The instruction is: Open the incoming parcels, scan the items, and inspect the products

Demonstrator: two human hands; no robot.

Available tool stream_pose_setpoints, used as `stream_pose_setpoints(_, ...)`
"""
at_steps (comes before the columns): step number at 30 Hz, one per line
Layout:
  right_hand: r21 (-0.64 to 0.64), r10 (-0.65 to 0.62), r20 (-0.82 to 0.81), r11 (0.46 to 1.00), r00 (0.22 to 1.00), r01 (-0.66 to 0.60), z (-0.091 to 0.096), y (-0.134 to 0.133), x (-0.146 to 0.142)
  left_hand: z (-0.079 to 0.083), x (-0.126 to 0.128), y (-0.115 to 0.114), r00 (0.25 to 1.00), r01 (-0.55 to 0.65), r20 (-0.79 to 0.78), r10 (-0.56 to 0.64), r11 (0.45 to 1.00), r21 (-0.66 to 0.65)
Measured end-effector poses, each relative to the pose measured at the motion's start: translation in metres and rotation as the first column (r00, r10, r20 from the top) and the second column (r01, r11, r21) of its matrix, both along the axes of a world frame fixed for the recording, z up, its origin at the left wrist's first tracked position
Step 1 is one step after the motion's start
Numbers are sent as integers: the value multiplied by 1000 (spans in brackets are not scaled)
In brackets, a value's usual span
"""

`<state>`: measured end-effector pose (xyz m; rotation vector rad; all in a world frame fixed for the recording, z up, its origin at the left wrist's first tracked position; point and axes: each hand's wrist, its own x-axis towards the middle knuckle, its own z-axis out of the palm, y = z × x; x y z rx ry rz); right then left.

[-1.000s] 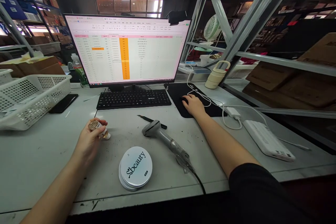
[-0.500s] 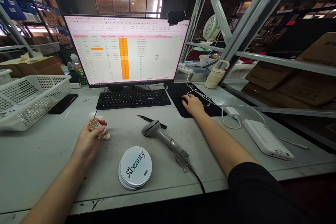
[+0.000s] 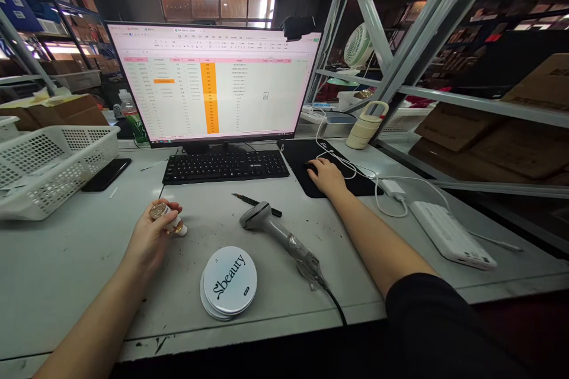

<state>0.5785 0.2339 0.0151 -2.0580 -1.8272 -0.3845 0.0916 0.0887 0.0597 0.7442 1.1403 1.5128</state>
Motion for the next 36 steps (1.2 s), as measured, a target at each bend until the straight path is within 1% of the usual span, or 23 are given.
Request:
stream_pose_setpoints(6,4,4,-5,1000,1000,-4,0,0,0,2,1,-1,1000,-5,16,5,1000,-20)
stream_pose_setpoints(20,-12,-3,1,1000,1000,3,0,0,-1,-6,-2,2,1000,14,24,-14,1000,14)
stream_pose_setpoints(31,13,14,2,1000,1000,-14,0,-1,0,-1,-1,0,1000,24,12,-24,1000,3)
stream_pose_setpoints(36,35,21,3,999,1000,-21,-1,-1,1,0,-1,0,1000,4,11,-4,1000,-6)
